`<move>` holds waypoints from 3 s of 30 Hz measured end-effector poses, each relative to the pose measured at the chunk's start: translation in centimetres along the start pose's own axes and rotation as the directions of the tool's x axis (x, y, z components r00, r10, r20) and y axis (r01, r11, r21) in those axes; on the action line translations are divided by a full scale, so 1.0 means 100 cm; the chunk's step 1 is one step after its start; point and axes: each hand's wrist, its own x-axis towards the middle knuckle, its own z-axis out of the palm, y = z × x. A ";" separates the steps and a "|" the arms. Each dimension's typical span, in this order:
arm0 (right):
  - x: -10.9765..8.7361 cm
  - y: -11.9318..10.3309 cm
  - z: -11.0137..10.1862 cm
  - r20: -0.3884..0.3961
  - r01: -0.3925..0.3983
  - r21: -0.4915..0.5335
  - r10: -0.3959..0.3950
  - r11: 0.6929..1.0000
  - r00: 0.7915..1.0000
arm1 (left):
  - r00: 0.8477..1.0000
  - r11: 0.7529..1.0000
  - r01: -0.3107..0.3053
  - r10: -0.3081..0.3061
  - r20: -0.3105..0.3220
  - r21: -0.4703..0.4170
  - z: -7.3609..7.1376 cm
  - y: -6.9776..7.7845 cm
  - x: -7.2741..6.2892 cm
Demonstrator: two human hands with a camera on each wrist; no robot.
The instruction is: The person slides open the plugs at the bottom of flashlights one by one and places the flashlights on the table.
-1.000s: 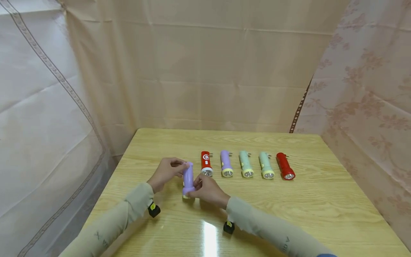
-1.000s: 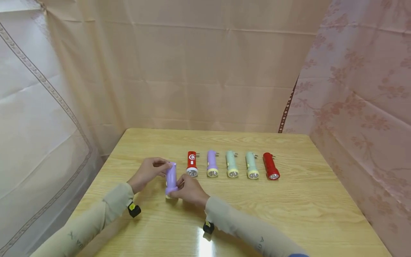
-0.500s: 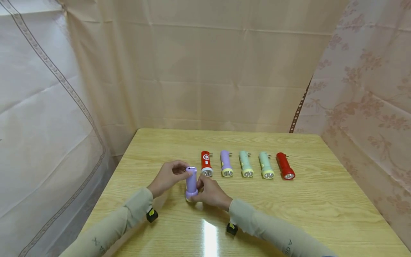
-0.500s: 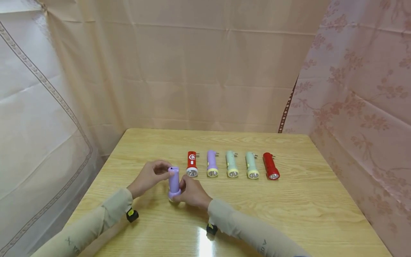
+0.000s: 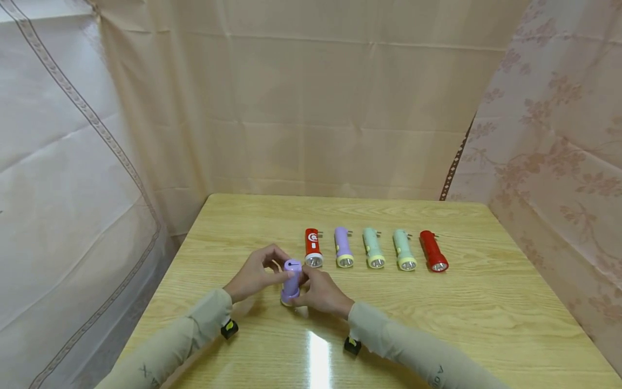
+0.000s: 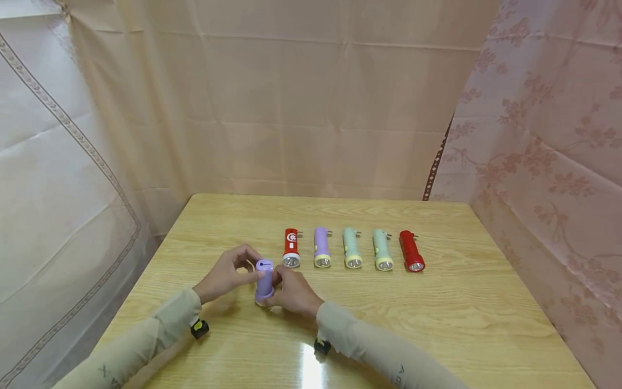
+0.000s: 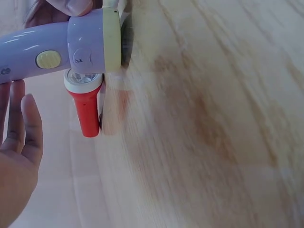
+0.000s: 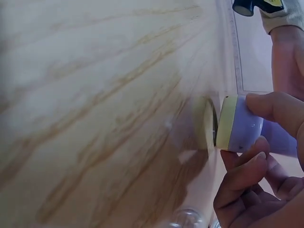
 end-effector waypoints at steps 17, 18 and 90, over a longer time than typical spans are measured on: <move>0.003 0.002 -0.001 0.015 0.025 -0.069 -0.024 0.997 1.000 | 0.997 0.995 -0.013 0.019 0.069 -0.094 -0.004 -0.005 -0.009; 0.003 0.002 -0.001 0.017 0.022 -0.068 -0.021 0.997 1.000 | 0.997 0.994 -0.006 0.014 0.069 -0.110 -0.004 -0.005 -0.010; 0.007 0.003 0.004 0.010 0.023 -0.066 -0.023 0.998 1.000 | 0.994 0.999 -0.033 0.032 0.102 0.010 -0.009 -0.003 -0.008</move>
